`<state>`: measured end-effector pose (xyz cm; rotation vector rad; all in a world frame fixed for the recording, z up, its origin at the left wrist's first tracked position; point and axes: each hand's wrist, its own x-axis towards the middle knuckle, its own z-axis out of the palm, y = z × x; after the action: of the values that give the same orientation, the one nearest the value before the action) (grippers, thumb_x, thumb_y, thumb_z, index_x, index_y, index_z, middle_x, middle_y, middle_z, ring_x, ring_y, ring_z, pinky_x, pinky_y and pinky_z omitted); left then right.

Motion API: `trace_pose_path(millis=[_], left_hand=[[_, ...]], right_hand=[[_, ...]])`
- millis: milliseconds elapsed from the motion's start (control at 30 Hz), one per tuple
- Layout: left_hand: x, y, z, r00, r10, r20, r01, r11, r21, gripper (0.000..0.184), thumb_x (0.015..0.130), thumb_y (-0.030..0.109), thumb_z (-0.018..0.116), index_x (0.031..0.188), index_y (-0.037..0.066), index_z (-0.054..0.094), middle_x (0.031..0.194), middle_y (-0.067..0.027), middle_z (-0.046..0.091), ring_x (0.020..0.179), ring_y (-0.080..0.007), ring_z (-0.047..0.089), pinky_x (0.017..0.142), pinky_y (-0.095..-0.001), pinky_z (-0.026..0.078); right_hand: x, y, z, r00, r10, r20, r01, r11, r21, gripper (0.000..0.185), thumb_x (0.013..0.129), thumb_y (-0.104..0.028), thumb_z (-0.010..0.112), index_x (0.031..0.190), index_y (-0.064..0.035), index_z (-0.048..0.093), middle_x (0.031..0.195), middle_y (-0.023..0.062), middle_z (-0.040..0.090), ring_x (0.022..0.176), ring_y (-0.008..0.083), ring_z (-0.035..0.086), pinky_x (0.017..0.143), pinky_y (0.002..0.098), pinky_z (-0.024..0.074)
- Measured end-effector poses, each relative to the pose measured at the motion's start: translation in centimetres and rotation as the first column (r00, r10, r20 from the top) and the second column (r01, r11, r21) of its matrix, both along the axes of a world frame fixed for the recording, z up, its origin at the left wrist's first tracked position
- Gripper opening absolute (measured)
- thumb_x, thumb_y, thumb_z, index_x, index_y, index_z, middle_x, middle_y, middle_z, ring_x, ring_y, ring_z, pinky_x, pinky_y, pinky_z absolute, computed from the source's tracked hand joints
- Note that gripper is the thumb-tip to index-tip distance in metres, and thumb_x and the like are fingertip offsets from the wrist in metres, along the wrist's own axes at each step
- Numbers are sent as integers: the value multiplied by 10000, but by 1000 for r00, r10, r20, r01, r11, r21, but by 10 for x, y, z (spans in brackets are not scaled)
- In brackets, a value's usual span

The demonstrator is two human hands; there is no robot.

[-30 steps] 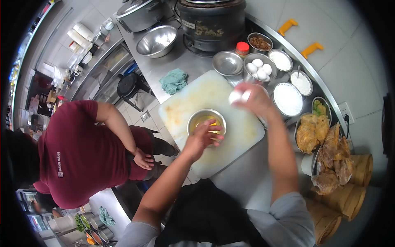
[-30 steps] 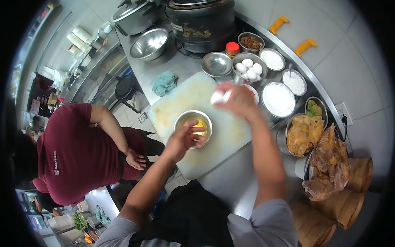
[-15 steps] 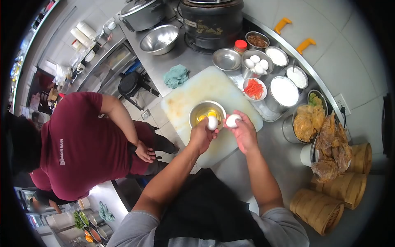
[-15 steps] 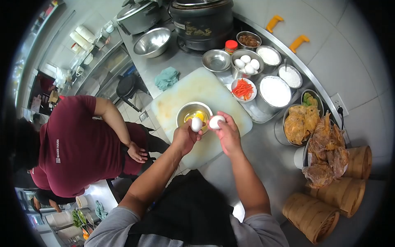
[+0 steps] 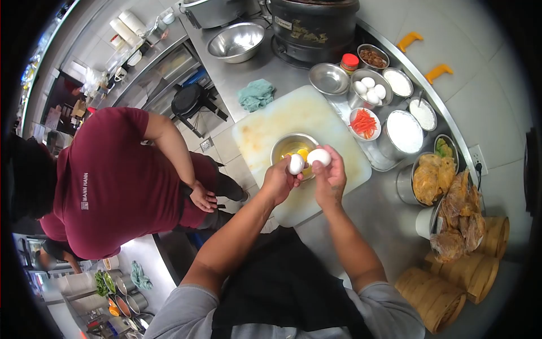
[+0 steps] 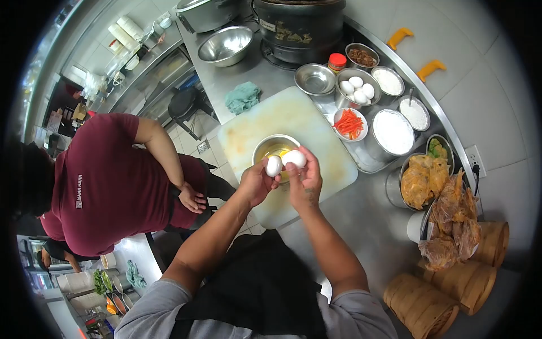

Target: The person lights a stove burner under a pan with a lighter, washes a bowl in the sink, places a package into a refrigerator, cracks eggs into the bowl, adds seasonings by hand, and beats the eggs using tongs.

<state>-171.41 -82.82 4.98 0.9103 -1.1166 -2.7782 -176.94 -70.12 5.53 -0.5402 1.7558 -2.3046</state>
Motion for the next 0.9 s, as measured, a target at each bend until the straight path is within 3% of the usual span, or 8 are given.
trace_pose_path(millis=[100,167,233,367,433,500,567,900], left_hand=[[-1,-3,6,1000,-10,-16,10,1000,-9,366,1015,300,317,1129,5,501,928,-94,615,673,-140,542,561,-281,417],[-2,-4,2,1000,-13,-17,13,1000,-7,368,1012,306,324,1129,6,502,925,-88,614,672,-140,541,557,-277,416],[-2,-5,-9,1000,-3,7,3,1000,-10,372,1008,318,326,1126,14,507,953,-91,623,671,-139,540,550,-271,417],[2,-12,-2,998,-55,-26,56,998,25,310,987,290,419,1119,24,509,976,-82,630,674,-127,536,552,-274,417],[0,-14,2,990,-136,25,138,959,-248,224,939,206,544,1085,37,529,956,-57,627,673,-110,543,534,-267,417],[-1,-25,-8,983,-185,12,180,941,-287,280,894,187,620,1099,22,525,931,-59,623,664,-104,553,522,-254,431],[-4,-32,-9,973,-232,-2,219,920,-326,355,848,167,696,1113,8,522,905,-61,619,654,-99,563,510,-242,444],[-14,-54,0,963,-234,136,262,679,-686,373,773,122,776,1075,-29,619,930,-58,678,787,-101,627,715,-216,497]], right_hand=[[-3,-1,-2,998,-58,25,61,992,-112,484,902,-161,632,1307,4,425,1269,141,529,1095,162,527,898,282,452],[-3,-4,-6,977,-67,-202,79,996,52,499,898,-157,637,1318,4,420,1263,137,534,1088,161,532,897,281,452],[0,0,1,992,127,-13,-118,950,290,439,885,-108,630,1280,-10,467,1189,124,560,1062,183,559,922,315,456],[-12,-10,-26,993,-59,-103,55,998,-44,431,890,-137,627,1258,14,459,1078,118,605,822,141,611,685,254,510],[-25,1,-17,857,235,458,-75,938,-339,376,882,-152,638,1189,8,493,1021,120,617,830,139,605,631,261,501],[-42,5,-14,800,313,512,-175,938,-299,313,875,-181,638,1115,-12,530,929,96,630,797,128,595,585,251,476],[-54,0,-11,923,360,134,-379,799,467,352,857,-241,662,1103,-8,568,910,86,649,800,146,615,631,270,494],[-90,-24,-19,798,567,205,-585,645,492,549,774,-249,714,1245,-10,566,902,92,677,751,135,632,682,263,512]])
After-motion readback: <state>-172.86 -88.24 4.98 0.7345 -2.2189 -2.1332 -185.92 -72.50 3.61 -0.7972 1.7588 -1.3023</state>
